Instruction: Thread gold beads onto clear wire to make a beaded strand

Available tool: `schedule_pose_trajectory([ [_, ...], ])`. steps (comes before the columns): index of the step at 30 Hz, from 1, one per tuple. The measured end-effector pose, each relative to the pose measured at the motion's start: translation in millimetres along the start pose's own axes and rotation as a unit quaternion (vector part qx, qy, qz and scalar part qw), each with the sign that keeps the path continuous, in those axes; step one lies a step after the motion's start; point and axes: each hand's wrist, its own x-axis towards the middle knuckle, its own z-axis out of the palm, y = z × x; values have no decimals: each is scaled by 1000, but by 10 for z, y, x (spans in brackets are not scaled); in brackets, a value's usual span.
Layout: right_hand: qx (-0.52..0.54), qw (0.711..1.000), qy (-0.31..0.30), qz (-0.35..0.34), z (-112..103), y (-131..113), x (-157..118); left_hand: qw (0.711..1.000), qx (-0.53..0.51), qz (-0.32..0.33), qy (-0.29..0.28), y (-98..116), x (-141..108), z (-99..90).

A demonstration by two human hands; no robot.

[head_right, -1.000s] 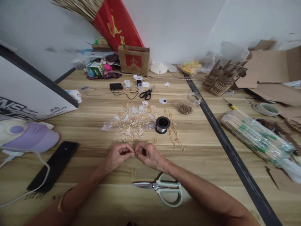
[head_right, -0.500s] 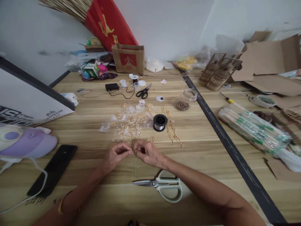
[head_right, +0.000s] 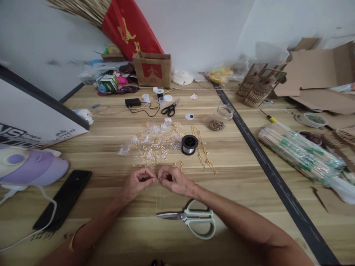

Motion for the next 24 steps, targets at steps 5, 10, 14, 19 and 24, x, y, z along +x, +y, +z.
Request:
schedule_pose_trajectory([
  [5, -36, 999, 18, 3, -15, -16, 8, 999, -21, -50, 2, 9, 13, -15],
  [10, -121, 991, 51, -9, -32, -68, 16, 996, -37, -82, 22, 43, 35, -20],
  [14, -209, 969, 103, -87, -16, -122, -16, 996, -32, -81, 36, 45, 39, -11],
  [19, -246, 953, 51, -169, 68, -160, -76, 998, 10, -42, 41, 45, 1, 13],
  [24, -237, 956, 48, -164, 116, -84, -76, 998, 40, -23, 43, 36, -23, 35],
])
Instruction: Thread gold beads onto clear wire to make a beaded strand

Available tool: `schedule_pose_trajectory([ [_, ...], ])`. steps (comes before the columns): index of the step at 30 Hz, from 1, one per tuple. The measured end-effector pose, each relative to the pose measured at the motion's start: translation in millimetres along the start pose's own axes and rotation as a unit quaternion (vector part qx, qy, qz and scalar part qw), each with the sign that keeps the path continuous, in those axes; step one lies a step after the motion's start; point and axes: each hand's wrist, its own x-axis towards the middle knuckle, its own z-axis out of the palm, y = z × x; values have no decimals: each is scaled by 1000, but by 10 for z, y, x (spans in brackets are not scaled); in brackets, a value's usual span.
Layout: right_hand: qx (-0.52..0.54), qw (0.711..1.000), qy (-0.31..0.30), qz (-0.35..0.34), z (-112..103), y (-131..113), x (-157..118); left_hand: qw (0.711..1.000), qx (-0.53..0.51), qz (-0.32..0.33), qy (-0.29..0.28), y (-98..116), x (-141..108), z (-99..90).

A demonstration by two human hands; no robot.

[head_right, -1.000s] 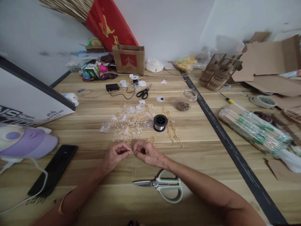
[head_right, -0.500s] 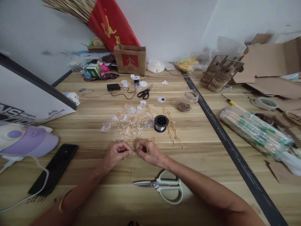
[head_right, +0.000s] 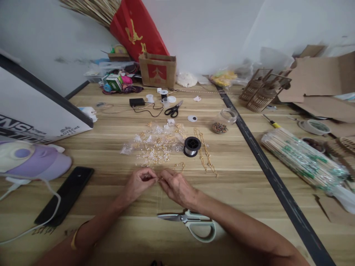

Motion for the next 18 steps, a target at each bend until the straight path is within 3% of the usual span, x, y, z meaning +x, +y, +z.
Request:
schedule_pose_trajectory([
  [10, 48, 995, -3, 85, -19, 1, 43, 999, -46, 2, -15, -9, 18, -6],
  [18, 71, 991, 3, 116, -24, 10, 67, 994, -96, -37, -42, -34, 46, -24],
])
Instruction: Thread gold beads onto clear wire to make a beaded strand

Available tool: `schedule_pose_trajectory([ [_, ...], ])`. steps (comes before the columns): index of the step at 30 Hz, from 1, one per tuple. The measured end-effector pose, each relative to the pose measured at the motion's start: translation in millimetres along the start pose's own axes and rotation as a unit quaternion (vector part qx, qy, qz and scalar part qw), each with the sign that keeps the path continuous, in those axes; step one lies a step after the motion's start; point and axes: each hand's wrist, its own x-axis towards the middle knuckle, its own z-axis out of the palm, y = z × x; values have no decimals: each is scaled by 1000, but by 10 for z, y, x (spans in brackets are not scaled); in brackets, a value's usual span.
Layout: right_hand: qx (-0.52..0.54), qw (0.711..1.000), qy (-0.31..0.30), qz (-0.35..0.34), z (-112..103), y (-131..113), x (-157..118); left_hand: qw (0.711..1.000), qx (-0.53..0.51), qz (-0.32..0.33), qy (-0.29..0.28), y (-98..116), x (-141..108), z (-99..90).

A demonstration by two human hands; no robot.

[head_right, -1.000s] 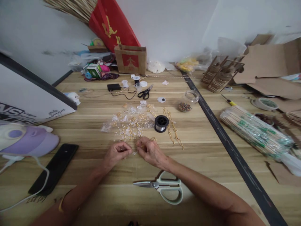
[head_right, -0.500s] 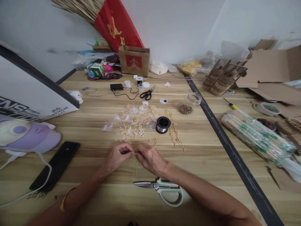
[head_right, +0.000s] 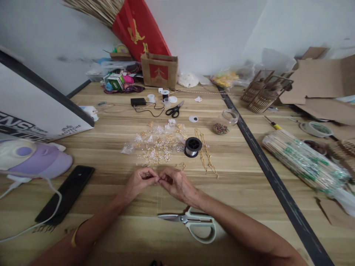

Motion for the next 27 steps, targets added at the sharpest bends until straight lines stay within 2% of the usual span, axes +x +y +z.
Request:
schedule_pose_trajectory([
  [8, 43, 998, -21, 37, -18, -11, -8, 998, 44, 38, 7, 20, -36, 28],
  [16, 0, 1000, 1, -1, -1, 0, -15, 998, 48, 41, 4, 21, -35, 35],
  [27, -26, 1000, 3, -14, 6, 20, -12, 996, 76, 30, 20, 51, -54, 55],
])
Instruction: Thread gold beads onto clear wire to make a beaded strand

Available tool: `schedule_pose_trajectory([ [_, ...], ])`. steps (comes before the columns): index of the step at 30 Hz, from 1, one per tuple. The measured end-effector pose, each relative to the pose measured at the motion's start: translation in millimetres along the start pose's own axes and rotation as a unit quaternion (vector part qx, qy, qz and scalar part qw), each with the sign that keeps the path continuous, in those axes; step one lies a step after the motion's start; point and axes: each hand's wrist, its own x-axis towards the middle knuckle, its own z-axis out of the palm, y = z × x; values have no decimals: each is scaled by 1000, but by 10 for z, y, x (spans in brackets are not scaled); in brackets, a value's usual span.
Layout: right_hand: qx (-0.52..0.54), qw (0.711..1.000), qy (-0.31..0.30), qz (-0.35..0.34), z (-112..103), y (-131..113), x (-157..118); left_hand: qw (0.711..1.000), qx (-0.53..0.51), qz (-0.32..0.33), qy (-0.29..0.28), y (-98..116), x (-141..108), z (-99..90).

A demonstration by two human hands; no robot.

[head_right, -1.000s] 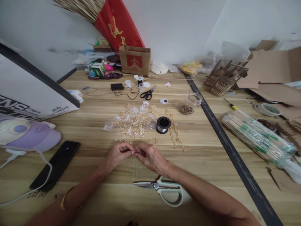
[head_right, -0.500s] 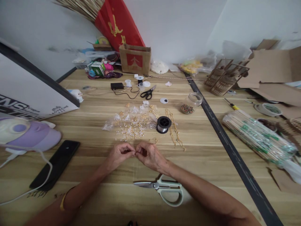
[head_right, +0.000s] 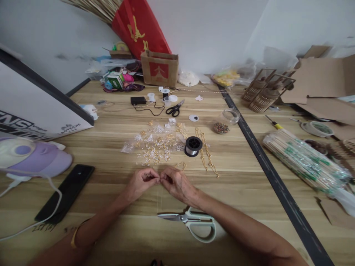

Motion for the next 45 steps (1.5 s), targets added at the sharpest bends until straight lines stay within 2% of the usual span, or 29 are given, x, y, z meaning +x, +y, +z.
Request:
schedule_pose_trajectory([
  [10, 17, 999, -36, 18, -36, -1, 5, 1000, -20, 7, -11, -64, 19, -4],
  [18, 66, 995, -51, 58, -39, 23, 18, 999, -53, -2, -6, -12, 5, 3],
  [24, 127, 987, -48, 81, -16, 45, 23, 1000, -6, -1, 16, -59, 4, 15],
  [33, 156, 983, -42, 89, -14, 42, 31, 999, 37, 30, -9, -45, 11, -9],
  [45, 249, 958, -62, 132, 5, 86, 56, 998, 40, 36, -28, -26, 11, -24],
])
